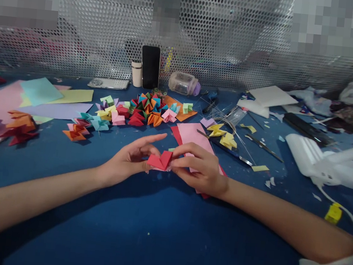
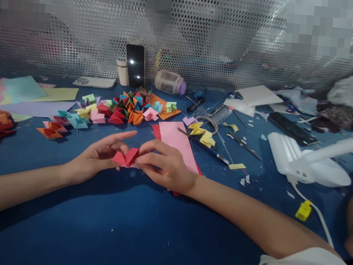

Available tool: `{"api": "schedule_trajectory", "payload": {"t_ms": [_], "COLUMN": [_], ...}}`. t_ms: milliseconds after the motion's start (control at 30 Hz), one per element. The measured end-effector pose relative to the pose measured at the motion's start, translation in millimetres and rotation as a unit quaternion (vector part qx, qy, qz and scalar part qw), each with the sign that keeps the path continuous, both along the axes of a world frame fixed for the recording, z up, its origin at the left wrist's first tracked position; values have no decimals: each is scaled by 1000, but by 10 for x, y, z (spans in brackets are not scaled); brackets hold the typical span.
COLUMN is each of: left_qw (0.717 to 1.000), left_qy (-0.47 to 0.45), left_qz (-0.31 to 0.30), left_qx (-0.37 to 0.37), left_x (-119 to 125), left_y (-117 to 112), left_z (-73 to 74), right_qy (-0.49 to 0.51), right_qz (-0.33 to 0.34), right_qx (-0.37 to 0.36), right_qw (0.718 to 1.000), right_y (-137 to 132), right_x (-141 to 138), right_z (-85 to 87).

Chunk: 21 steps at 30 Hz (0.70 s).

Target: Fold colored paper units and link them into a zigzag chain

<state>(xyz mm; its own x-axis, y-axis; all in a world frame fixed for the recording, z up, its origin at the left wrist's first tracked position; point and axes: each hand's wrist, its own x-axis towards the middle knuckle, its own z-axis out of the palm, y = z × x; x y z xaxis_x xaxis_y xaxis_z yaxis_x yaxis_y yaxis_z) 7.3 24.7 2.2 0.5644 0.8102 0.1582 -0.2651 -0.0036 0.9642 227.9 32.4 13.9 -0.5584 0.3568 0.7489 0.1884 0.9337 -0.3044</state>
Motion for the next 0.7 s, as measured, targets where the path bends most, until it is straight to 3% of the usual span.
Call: {"api": "schedule_trajectory", "payload": {"t_ms": [267, 467, 700], "left_qw": [997, 994, 996], "left_qy": [26, 31, 21], "left_qz": [45, 54, 79], "left_qx": [-58, -87, -37], "left_x": [41, 48, 38], "left_y": [2, 5, -30], "left_z": [10, 17, 43], "right_qy": [97, 99, 84], "right_qz": [-59, -60, -47], "right_qx": [-87, -46, -50], "right_qw": [990, 992, 994], "right_y": [9, 31, 21], "right_x": [-106, -78, -73], "right_z": [5, -20, -27]}}
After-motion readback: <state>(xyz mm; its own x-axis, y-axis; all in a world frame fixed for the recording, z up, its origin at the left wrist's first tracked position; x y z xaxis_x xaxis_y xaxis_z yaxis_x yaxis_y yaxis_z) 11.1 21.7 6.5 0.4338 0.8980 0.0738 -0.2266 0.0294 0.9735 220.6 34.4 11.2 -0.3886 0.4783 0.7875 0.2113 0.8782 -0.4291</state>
